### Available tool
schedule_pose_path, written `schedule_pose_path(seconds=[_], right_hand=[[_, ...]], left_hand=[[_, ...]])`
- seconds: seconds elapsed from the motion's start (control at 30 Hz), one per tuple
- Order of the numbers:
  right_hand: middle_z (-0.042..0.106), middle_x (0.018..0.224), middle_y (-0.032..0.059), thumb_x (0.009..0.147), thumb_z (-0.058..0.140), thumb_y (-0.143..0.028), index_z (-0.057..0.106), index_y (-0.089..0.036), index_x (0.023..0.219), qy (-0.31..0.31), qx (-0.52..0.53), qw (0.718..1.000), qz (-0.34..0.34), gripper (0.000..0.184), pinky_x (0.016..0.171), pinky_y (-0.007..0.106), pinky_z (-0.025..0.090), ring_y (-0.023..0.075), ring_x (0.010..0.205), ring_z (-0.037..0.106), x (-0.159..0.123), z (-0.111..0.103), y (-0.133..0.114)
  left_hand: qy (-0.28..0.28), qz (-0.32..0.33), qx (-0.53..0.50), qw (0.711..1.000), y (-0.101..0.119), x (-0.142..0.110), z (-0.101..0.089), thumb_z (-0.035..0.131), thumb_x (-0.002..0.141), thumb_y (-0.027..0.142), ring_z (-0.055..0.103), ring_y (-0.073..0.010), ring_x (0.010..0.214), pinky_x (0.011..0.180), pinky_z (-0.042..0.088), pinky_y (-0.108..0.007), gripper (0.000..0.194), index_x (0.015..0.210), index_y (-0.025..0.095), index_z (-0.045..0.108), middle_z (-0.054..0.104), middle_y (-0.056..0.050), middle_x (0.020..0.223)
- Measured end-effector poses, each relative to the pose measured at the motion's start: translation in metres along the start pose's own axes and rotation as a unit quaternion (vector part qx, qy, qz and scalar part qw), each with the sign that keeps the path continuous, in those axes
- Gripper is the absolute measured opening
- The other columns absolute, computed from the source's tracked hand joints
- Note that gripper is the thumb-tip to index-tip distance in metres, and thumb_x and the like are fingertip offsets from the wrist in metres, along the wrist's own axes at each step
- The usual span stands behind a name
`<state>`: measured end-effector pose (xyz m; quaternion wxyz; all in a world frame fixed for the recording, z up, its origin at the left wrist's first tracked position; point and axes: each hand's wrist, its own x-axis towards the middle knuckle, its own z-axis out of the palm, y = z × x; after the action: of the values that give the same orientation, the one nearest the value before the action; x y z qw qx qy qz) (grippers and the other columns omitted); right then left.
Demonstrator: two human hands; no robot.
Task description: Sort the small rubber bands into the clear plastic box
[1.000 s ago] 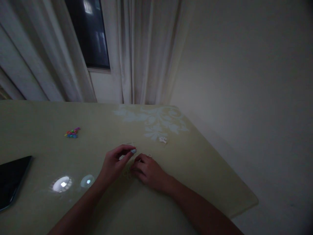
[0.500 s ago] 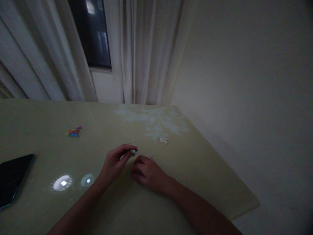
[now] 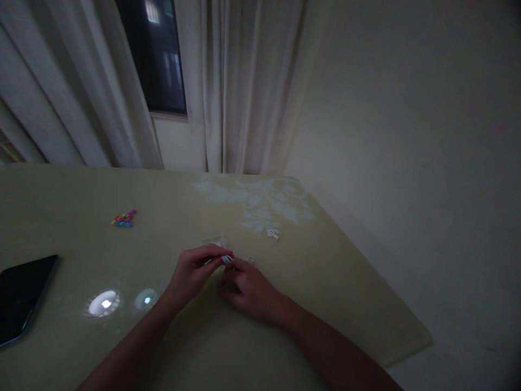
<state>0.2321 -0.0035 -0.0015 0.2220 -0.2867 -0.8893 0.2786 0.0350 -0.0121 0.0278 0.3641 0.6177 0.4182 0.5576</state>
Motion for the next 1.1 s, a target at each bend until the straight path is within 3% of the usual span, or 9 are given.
schedule_pose_path(seconds=[0.13, 0.27, 0.37, 0.5, 0.63, 0.77, 0.93, 1.1], right_hand=[[0.065, 0.130, 0.0120, 0.093, 0.074, -0.027, 0.073, -0.018, 0.109, -0.001, -0.004, 1.000, 0.025, 0.018, 0.108, 0.036, 0.049, 0.0258, 0.120, 0.064, -0.002, 0.005, -0.006], [0.066, 0.118, 0.0099, 0.088, 0.075, -0.022, 0.070, -0.019, 0.098, 0.007, 0.024, 1.000, 0.016, 0.012, 0.101, 0.035, 0.052, 0.0240, 0.110, 0.065, -0.003, 0.007, -0.007], [0.065, 0.111, 0.0057, 0.086, 0.073, -0.017, 0.067, -0.021, 0.099, 0.049, 0.086, 0.995, 0.011, 0.014, 0.093, 0.032, 0.051, 0.0199, 0.100, 0.063, -0.001, 0.003, -0.005], [0.056, 0.084, -0.0014, 0.093, 0.068, -0.026, 0.065, -0.020, 0.094, 0.131, 0.194, 0.970, 0.068, 0.007, 0.066, 0.025, 0.043, 0.0125, 0.070, 0.051, 0.002, -0.011, -0.003], [0.051, 0.074, -0.0037, 0.095, 0.067, -0.037, 0.063, -0.020, 0.092, 0.182, 0.281, 0.937, 0.101, 0.019, 0.060, 0.025, 0.036, 0.0118, 0.064, 0.045, 0.003, -0.026, -0.007], [0.052, 0.079, -0.0023, 0.092, 0.070, -0.036, 0.064, -0.019, 0.090, 0.215, 0.292, 0.929, 0.079, 0.018, 0.060, 0.026, 0.036, 0.0116, 0.065, 0.045, 0.002, -0.032, -0.011], [0.055, 0.084, -0.0009, 0.092, 0.071, -0.035, 0.066, -0.020, 0.089, 0.206, 0.288, 0.934, 0.056, 0.017, 0.060, 0.026, 0.037, 0.0112, 0.065, 0.045, 0.001, -0.031, -0.016], [0.055, 0.085, -0.0004, 0.098, 0.067, -0.039, 0.067, -0.020, 0.092, 0.214, 0.273, 0.936, 0.054, 0.020, 0.062, 0.026, 0.040, 0.0126, 0.069, 0.049, 0.002, -0.027, -0.013]], left_hand=[[-0.047, -0.039, -0.071, 0.996, 0.002, -0.001, -0.001, 0.085, 0.083, 0.037, 0.076, -0.0193, 0.078, 0.073, 0.061, -0.026, 0.014, 0.086, 0.024, 0.087, 0.083, -0.006, 0.084], [-0.043, -0.089, -0.133, 0.986, -0.002, -0.003, -0.002, 0.091, 0.078, 0.040, 0.073, -0.0165, 0.074, 0.069, 0.059, -0.023, 0.019, 0.082, 0.022, 0.086, 0.080, -0.006, 0.080], [-0.044, -0.123, -0.180, 0.975, -0.003, -0.004, -0.002, 0.095, 0.073, 0.038, 0.071, -0.0142, 0.068, 0.066, 0.058, -0.021, 0.021, 0.080, 0.021, 0.084, 0.078, -0.003, 0.075], [-0.055, -0.142, -0.216, 0.964, -0.001, -0.004, 0.000, 0.098, 0.070, 0.038, 0.069, -0.0113, 0.063, 0.063, 0.055, -0.018, 0.024, 0.075, 0.021, 0.082, 0.075, 0.000, 0.068], [-0.083, -0.170, -0.208, 0.960, -0.001, -0.005, 0.000, 0.094, 0.076, 0.037, 0.067, -0.0110, 0.062, 0.060, 0.054, -0.019, 0.020, 0.078, 0.021, 0.082, 0.076, -0.001, 0.072], [-0.094, -0.156, -0.173, 0.968, -0.004, -0.005, 0.002, 0.092, 0.078, 0.034, 0.070, -0.0130, 0.069, 0.064, 0.055, -0.020, 0.017, 0.083, 0.021, 0.083, 0.078, -0.002, 0.079], [-0.092, -0.131, -0.163, 0.974, -0.007, -0.004, 0.005, 0.091, 0.079, 0.034, 0.072, -0.0160, 0.076, 0.071, 0.058, -0.025, 0.021, 0.095, 0.023, 0.083, 0.080, -0.004, 0.087], [-0.073, -0.090, -0.101, 0.988, -0.004, -0.001, 0.003, 0.087, 0.082, 0.038, 0.072, -0.0170, 0.078, 0.072, 0.057, -0.025, 0.018, 0.089, 0.022, 0.084, 0.078, -0.005, 0.086]])
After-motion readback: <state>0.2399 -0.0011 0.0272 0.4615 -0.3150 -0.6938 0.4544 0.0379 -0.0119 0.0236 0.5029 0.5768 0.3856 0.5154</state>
